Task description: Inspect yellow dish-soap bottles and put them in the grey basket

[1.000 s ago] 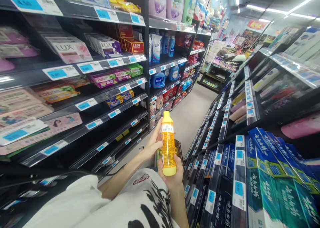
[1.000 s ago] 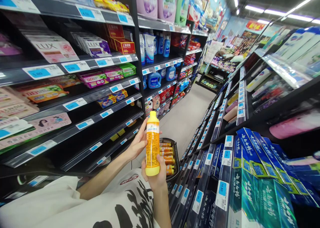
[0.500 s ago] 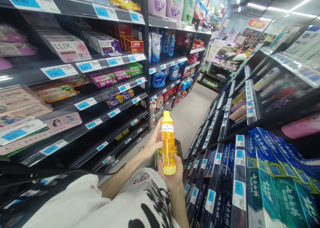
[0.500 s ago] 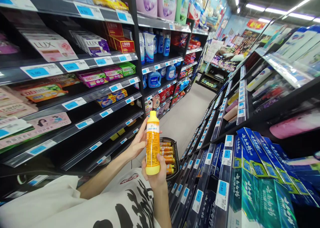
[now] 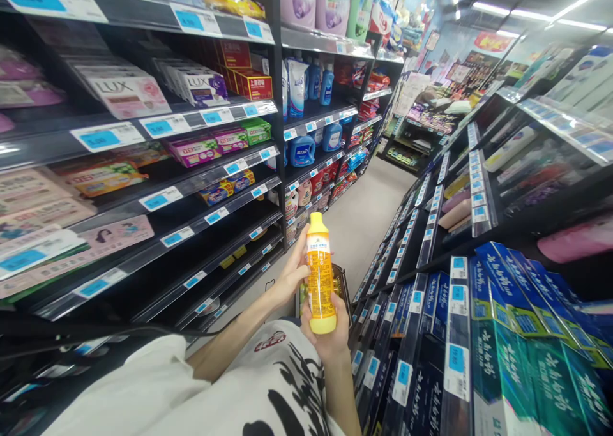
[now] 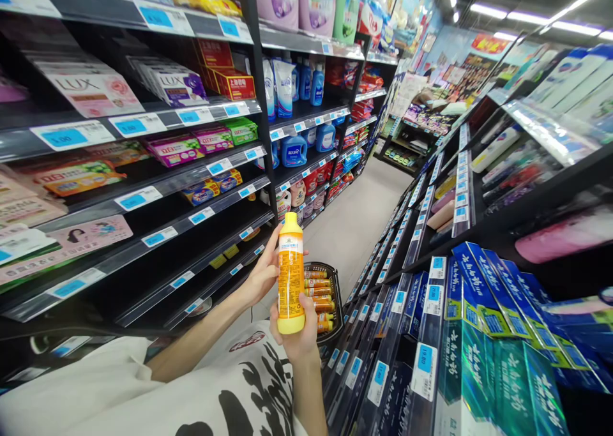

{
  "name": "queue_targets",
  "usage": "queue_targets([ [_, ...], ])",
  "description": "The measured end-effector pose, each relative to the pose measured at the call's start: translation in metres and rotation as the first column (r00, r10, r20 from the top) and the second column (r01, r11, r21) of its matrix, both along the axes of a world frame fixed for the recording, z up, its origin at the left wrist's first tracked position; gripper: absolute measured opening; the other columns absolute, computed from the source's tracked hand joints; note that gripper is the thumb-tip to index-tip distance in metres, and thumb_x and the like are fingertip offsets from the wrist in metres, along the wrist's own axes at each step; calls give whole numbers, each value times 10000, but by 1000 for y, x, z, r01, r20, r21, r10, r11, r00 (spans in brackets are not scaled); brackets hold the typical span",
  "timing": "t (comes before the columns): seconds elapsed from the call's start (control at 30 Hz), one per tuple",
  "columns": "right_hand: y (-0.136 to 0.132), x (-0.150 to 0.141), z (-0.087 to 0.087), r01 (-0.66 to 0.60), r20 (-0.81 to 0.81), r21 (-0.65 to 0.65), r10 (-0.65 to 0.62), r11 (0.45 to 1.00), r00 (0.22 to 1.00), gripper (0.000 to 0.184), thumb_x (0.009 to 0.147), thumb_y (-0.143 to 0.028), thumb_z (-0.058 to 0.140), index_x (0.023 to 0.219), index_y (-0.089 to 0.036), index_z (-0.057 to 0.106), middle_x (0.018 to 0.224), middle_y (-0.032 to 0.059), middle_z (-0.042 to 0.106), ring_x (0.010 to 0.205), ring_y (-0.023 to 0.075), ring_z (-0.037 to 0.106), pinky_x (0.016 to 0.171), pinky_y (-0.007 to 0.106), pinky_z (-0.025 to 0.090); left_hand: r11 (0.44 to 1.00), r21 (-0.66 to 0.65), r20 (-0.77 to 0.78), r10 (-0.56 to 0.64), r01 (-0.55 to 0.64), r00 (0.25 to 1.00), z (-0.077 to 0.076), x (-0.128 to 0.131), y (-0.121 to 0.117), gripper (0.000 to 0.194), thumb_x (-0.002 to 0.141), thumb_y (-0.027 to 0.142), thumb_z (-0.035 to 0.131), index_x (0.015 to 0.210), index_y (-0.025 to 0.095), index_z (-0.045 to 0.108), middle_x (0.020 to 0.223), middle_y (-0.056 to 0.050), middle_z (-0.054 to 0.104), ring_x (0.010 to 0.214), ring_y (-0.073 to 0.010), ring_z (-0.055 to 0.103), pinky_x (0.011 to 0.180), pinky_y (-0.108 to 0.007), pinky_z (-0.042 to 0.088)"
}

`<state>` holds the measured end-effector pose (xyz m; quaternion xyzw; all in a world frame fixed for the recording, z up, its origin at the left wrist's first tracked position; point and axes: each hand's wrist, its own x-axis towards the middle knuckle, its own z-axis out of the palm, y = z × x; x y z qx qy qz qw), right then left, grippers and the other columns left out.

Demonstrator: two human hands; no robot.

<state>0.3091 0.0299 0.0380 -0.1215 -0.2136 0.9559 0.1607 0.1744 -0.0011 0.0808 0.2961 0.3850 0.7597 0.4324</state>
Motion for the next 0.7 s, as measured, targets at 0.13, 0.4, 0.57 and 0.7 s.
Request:
queue_targets([
  [0.13, 0, 0, -1, 0, -9, -5, 0, 1000, 1000, 485, 926, -539, 491, 1161, -124, 582, 664, 18, 625, 370, 93, 464, 306, 169, 275, 1000, 0, 20, 3, -3, 1000, 1, 1, -1, 1086, 727, 114, 567, 1623, 364, 8, 1583, -85, 425, 1333, -298, 546, 780, -279, 569],
  [0.4, -1, 0, 0, -4, -9, -1, 4, 1000, 1000, 480, 926, -541, 492, 1166, -135, 584, 661, 15, 631, 357, 89, 455, 310, 166, 280, 1000, 17, 12, 3, -4, 1000, 1, 1, -1, 1083, 732, 124, 583, 1623, 362, 15, 1589, -89, 409, 1325, -302, 547, 798, -293, 571],
  [0.57, -1, 0, 0, -6, -6, -33, 6, 999, 1000, 475, 938, -526, 487, 1207, -143, 570, 665, 20, 642, 357, 98, 467, 316, 171, 289, 1000, 20, -12, -3, 4, 1000, -4, -2, -2, 1073, 752, 139, 600, 1622, 360, 11, 1594, -92, 401, 1310, -308, 557, 839, -310, 573],
  [0.7, -1, 0, -2, -12, -20, -44, 11, 999, 1000, 468, 955, -515, 464, 1213, -139, 570, 671, 26, 643, 361, 103, 473, 318, 175, 295, 999, 33, -13, -6, 6, 1000, -8, -3, -3, 1067, 762, 140, 605, 1621, 368, 15, 1603, -94, 386, 1317, -315, 549, 859, -331, 576],
])
